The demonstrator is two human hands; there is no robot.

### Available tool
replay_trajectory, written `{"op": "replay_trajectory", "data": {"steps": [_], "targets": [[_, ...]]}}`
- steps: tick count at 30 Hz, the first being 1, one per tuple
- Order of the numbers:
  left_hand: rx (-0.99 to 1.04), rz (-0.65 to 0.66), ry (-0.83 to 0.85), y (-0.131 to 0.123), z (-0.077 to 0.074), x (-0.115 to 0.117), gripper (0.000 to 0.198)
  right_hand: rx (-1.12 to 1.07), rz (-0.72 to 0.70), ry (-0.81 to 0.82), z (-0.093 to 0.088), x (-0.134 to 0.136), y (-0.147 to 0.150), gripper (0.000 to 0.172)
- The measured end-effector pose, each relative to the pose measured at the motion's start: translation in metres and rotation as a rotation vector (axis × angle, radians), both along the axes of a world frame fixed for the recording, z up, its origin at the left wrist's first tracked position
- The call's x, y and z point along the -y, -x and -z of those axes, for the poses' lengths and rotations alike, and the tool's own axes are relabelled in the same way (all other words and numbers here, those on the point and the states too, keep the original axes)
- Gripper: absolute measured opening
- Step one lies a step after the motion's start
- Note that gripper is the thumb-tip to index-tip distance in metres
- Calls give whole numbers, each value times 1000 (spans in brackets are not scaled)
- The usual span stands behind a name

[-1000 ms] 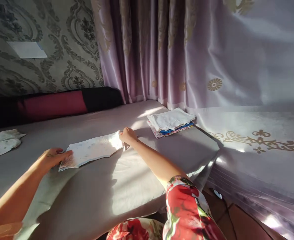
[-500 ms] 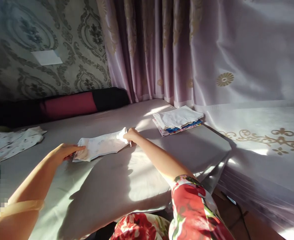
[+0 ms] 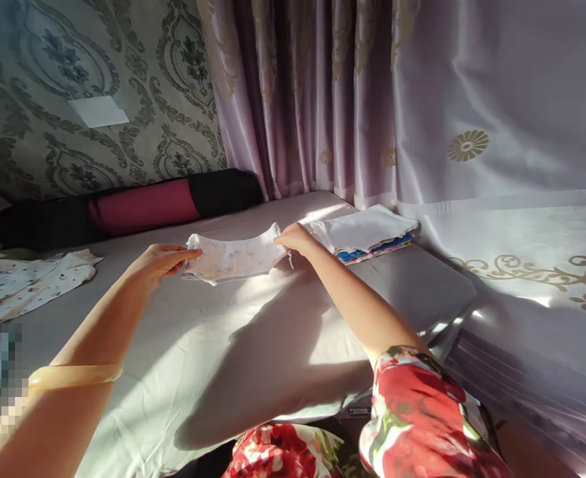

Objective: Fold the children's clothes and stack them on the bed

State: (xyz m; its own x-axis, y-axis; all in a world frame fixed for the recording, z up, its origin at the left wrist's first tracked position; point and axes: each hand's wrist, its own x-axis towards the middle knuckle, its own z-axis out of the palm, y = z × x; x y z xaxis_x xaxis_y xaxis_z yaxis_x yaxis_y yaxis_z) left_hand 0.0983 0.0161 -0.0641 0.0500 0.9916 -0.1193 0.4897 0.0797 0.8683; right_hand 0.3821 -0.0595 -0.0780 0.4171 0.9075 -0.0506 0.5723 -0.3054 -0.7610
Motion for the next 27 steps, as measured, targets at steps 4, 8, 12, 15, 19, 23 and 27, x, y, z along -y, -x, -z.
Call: {"op": "replay_trajectory", "data": {"steps": [4,8,12,15,19,23,27], "targets": [[168,72,44,-57,-7,2,23,94,113,-26,-26,16,-46,11],[300,173,50,-118,-11,8,28,186,239,-33,-47,35,-96,7],[412,234,72,-182,-8,18,26,322,364,-11,-57,52,-152,8],[490,280,123,-227,-2,27,24,436,445,55,-59,63,-190,10],[559,294,200,-278,8,37,25,526,513,168,-60,73,-225,16],[603,322,218,-311,18,41,28,599,575,198,-59,76,-243,27],[571,337,244,-327,25,39,29,643,584,231,-51,73,-255,34]]}}
